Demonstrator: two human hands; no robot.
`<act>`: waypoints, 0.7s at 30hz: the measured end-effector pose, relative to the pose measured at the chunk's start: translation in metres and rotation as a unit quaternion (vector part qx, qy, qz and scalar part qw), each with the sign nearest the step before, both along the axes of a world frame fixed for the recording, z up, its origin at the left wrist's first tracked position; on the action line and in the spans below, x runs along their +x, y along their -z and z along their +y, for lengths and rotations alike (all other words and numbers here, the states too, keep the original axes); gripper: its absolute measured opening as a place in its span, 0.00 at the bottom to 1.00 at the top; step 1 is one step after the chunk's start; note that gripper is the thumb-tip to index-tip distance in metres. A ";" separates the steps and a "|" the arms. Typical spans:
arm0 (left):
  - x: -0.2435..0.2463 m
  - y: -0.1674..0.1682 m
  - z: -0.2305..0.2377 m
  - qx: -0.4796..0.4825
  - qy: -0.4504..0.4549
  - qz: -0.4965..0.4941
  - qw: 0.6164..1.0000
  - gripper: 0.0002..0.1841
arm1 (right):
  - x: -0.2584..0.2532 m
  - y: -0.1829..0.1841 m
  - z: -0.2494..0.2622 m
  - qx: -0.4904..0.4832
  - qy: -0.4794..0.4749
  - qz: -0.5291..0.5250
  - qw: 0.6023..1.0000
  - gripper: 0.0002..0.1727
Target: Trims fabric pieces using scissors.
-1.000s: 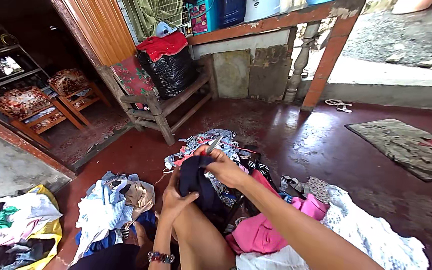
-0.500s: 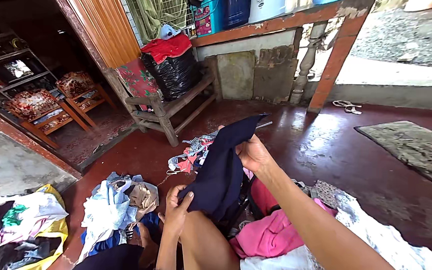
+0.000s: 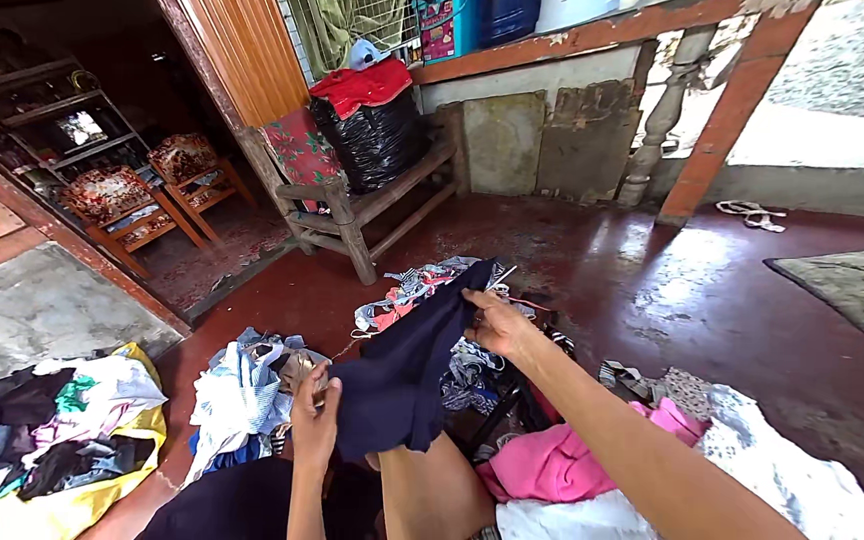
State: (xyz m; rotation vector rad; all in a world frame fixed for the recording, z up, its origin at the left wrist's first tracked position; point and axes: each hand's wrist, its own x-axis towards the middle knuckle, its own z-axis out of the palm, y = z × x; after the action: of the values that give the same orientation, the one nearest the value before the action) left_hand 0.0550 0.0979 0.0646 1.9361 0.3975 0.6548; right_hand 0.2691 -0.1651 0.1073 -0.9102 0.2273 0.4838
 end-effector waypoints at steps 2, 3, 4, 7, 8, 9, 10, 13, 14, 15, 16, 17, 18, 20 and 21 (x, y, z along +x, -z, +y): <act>-0.012 0.030 -0.006 -0.090 0.008 0.111 0.990 0.47 | 0.000 0.012 0.005 -0.011 -0.024 0.046 0.999 0.23; -0.019 0.043 -0.014 -0.137 0.011 0.136 0.981 0.52 | 0.001 0.015 0.006 -0.011 -0.029 0.055 0.998 0.23; -0.026 0.054 -0.022 -0.166 0.015 0.145 0.975 0.54 | 0.003 0.016 0.006 -0.007 -0.032 0.050 0.998 0.24; -0.040 0.075 -0.040 -0.191 0.033 0.094 0.977 0.46 | 0.004 0.017 0.006 -0.002 -0.021 0.025 0.999 0.25; -0.043 0.076 -0.040 -0.195 0.049 0.084 0.976 0.41 | 0.003 0.017 0.006 -0.004 -0.023 0.024 0.999 0.25; -0.043 0.073 -0.040 -0.198 0.059 0.081 0.975 0.37 | 0.003 0.017 0.005 -0.009 -0.026 0.023 0.999 0.25; -0.043 0.069 -0.039 -0.200 0.060 0.078 0.975 0.37 | 0.002 0.017 0.005 -0.015 -0.026 0.022 0.999 0.26; -0.040 0.047 -0.044 -0.167 0.038 0.066 0.983 0.54 | -0.003 0.014 0.008 -0.049 -0.006 -0.014 0.999 0.18; -0.039 0.039 -0.051 -0.142 0.041 0.062 0.987 0.59 | -0.006 0.012 0.010 -0.075 -0.006 -0.043 0.996 0.17; -0.039 0.032 -0.060 -0.108 0.055 0.056 0.991 0.63 | -0.011 0.009 0.011 -0.117 -0.023 -0.084 0.989 0.16; -0.037 0.028 -0.071 -0.063 0.064 0.051 0.995 0.65 | -0.017 0.006 0.012 -0.168 -0.055 -0.137 0.975 0.15; -0.036 0.024 -0.083 -0.012 0.070 0.051 0.996 0.65 | -0.025 0.003 0.013 -0.218 -0.103 -0.195 0.951 0.14; -0.033 0.021 -0.095 0.040 0.069 0.057 0.995 0.66 | -0.033 0.000 0.014 -0.251 -0.168 -0.243 0.922 0.12; -0.025 0.025 -0.114 0.144 0.044 0.084 0.985 0.70 | -0.048 -0.001 0.015 -0.267 -0.339 -0.288 0.855 0.13; -0.020 0.031 -0.117 0.181 0.026 0.084 0.979 0.72 | -0.055 0.001 0.016 -0.253 -0.426 -0.298 0.816 0.14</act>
State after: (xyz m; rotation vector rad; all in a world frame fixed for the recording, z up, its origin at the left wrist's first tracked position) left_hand 0.0354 -0.0196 0.0340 2.3520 0.3487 0.5588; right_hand 0.2144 -0.1491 0.1061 -1.6419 -0.7046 0.9541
